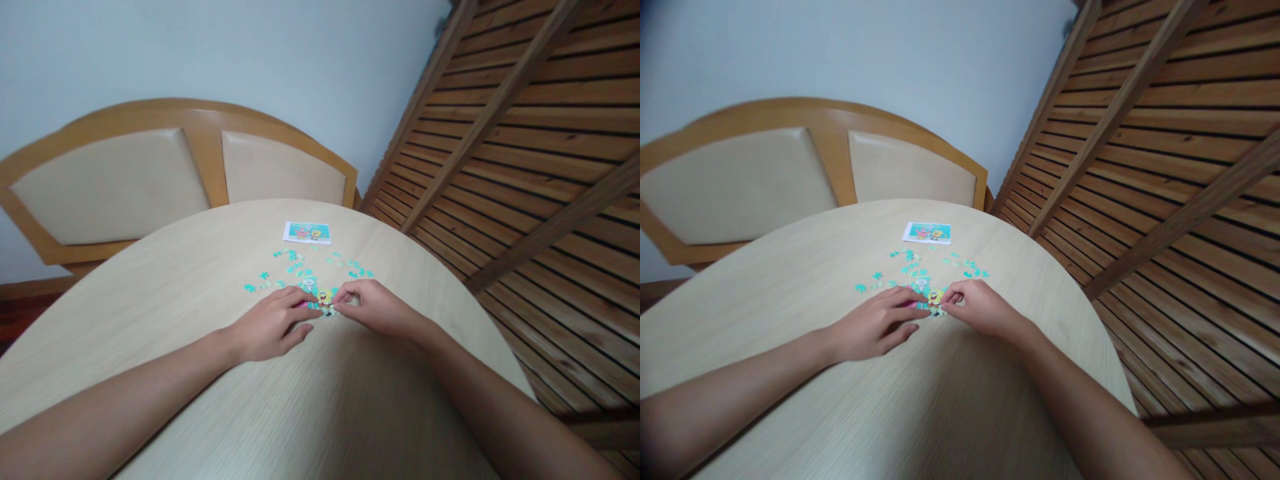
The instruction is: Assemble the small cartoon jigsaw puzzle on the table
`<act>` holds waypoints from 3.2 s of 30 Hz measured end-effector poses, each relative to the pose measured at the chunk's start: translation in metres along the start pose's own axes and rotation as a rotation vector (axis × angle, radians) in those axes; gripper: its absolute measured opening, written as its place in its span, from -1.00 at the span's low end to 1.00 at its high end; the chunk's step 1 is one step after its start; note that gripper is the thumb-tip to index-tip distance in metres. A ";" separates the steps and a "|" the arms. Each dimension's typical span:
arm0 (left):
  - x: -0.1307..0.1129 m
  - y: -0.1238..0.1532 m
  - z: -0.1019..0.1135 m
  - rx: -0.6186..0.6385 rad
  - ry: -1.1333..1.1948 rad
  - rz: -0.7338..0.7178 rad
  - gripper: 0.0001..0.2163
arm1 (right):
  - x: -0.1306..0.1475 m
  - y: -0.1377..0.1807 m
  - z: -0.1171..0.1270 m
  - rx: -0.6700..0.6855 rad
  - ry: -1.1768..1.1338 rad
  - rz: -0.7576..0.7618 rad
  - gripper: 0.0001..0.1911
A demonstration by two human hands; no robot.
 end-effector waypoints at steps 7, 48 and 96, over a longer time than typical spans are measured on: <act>-0.012 0.000 0.000 0.036 0.087 -0.128 -0.70 | 0.003 -0.001 0.008 -0.041 -0.039 0.053 -0.79; -0.095 0.011 -0.013 0.171 0.092 -0.296 -0.52 | 0.026 0.001 -0.026 0.116 -0.215 0.195 -0.70; -0.089 0.007 -0.011 0.146 0.029 -0.381 -0.52 | -0.026 -0.021 -0.007 -0.131 0.387 0.117 -0.47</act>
Point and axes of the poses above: each hand's wrist, its own y-axis away from the middle knuckle, its own z-axis out of the back of the hand, x = y × z, the point moved 8 cm from there along -y, towards the middle knuckle, and after that the axes turned 6 degrees about -y, right-handed, at the moved point
